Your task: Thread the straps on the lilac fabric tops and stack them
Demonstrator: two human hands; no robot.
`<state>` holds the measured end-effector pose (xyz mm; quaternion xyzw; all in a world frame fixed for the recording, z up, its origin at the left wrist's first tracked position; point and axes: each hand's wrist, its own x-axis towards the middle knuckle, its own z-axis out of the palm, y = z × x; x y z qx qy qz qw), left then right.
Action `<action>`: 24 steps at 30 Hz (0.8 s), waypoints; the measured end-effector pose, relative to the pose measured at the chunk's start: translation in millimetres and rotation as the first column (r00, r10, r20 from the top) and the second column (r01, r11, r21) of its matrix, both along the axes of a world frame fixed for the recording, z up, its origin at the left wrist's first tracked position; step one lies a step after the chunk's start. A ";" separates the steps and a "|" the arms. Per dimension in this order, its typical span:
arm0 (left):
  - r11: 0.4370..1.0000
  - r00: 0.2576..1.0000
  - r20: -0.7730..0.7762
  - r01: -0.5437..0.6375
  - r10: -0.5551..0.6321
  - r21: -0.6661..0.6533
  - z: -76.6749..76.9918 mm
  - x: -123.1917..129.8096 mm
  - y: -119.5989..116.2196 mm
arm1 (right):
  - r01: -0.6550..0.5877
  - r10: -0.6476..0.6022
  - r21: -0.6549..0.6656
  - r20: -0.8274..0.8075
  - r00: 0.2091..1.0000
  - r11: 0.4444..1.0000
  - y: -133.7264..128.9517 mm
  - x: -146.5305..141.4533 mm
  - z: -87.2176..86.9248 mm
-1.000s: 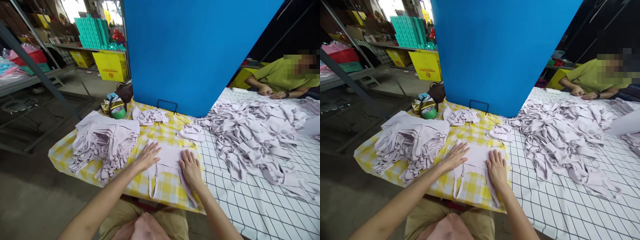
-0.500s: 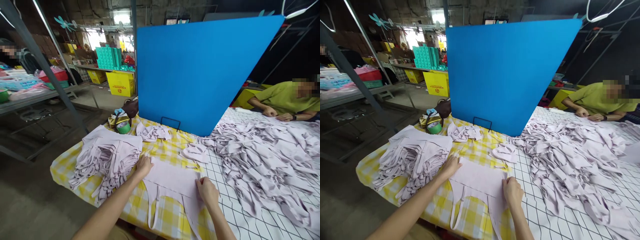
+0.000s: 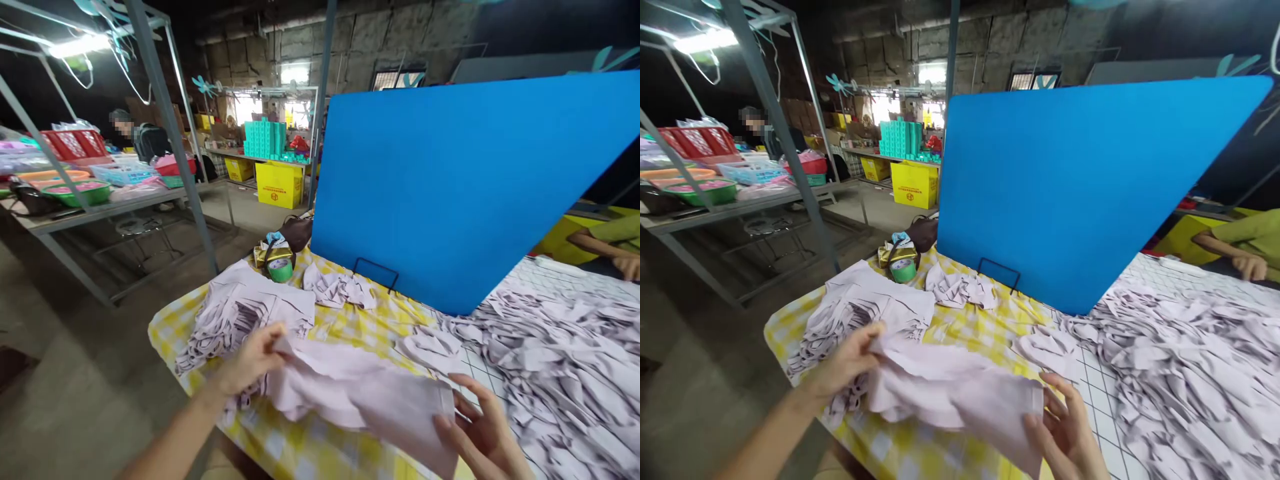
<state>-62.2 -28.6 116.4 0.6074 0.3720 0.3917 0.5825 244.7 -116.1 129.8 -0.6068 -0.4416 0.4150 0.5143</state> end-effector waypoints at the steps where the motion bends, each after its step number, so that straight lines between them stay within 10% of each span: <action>1: 0.996 0.994 0.049 -0.093 0.093 0.000 14.7 -21.5 1.4 | -0.039 0.039 0.031 -0.020 0.999 0.999 1.5 -14.6 15.2; 5: 0.923 0.918 0.114 -0.384 0.380 0.017 61.1 -95.5 20.7 | -0.314 0.310 0.162 0.048 0.949 0.936 24.8 -68.9 45.3; 9: 0.848 0.851 0.072 -0.524 0.520 0.072 71.9 -135.9 63.0 | -0.517 0.434 0.267 0.314 0.844 0.813 80.6 -113.1 40.3; 16: 0.786 0.704 -0.351 -0.577 0.617 0.223 11.0 -132.8 162.5 | -0.279 0.256 0.058 0.256 0.932 0.958 195.8 -145.6 -23.5; 24: 0.739 0.548 -0.498 -0.530 0.672 0.416 -24.9 -133.4 184.7 | -0.163 0.160 -0.020 0.337 0.928 0.986 221.2 -143.8 -65.5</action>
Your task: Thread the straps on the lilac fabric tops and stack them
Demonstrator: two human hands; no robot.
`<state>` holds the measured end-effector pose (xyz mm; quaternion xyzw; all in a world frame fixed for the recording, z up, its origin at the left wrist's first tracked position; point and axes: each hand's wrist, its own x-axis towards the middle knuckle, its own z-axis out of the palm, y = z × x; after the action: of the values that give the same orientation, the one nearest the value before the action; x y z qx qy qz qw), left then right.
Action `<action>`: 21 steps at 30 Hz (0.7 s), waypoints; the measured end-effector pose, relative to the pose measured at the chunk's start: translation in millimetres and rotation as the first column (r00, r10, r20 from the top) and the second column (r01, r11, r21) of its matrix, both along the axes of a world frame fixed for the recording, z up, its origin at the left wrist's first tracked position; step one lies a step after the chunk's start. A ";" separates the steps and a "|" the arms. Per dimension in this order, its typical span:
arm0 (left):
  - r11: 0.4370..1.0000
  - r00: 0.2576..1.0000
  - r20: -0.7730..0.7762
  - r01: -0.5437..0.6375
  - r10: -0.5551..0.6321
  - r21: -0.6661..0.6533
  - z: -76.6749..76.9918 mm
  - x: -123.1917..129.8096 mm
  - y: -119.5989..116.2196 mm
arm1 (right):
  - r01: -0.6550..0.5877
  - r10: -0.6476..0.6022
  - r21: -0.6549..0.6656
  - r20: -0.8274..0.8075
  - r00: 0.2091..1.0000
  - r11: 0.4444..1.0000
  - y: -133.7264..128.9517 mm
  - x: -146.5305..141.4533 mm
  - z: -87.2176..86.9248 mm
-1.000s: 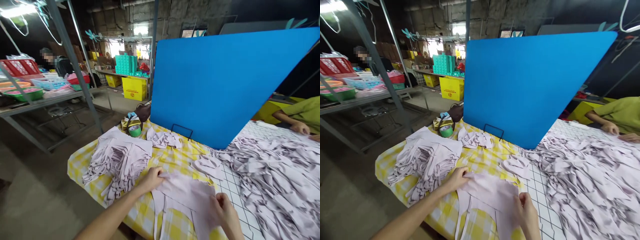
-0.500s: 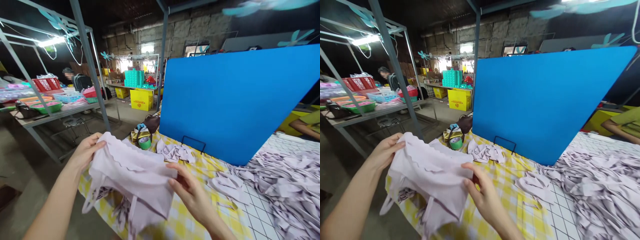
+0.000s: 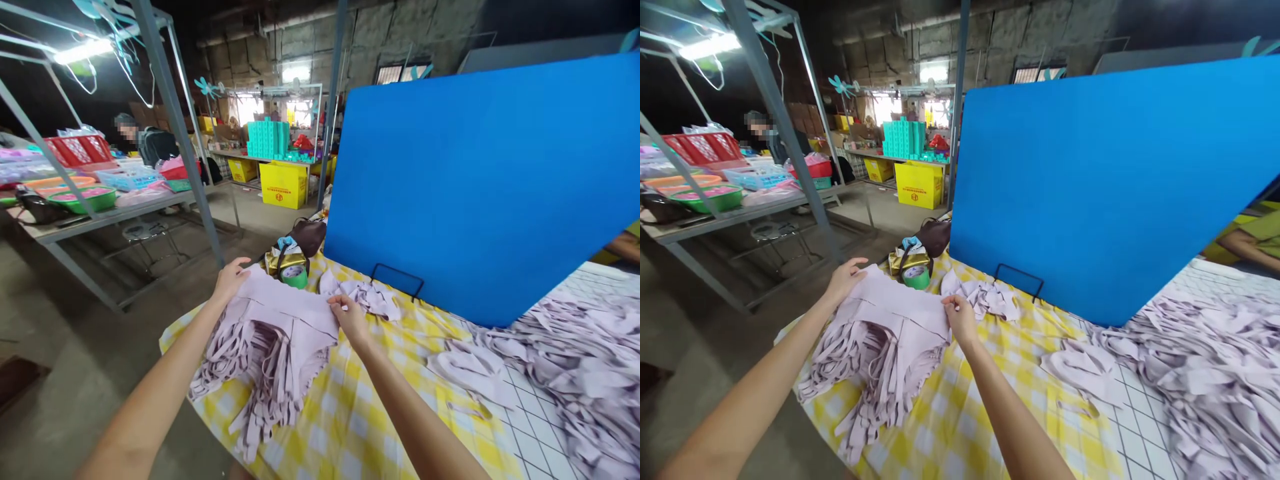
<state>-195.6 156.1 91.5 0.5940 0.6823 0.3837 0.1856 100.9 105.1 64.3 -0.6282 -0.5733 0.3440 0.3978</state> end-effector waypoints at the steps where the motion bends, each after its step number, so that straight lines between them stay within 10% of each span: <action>1: 1.000 1.000 -0.029 0.002 -0.001 0.002 0.0 -0.2 -0.3 | 0.006 -0.006 0.011 0.016 1.000 1.000 0.9 -0.1 -0.7; 11: 0.999 0.990 -0.134 0.032 -0.030 0.013 11.3 10.8 -4.5 | 0.035 -0.038 0.092 0.028 0.999 0.995 -8.7 0.0 7.0; 21: 0.895 0.823 0.374 0.329 -0.428 0.301 116.1 44.3 -84.9 | -0.026 0.044 0.047 -0.428 0.903 0.999 -90.6 91.8 108.8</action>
<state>-151.3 71.2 207.6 0.6352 0.4441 0.5347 0.3366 192.6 14.5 173.1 -0.5188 -0.4899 0.4690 0.5204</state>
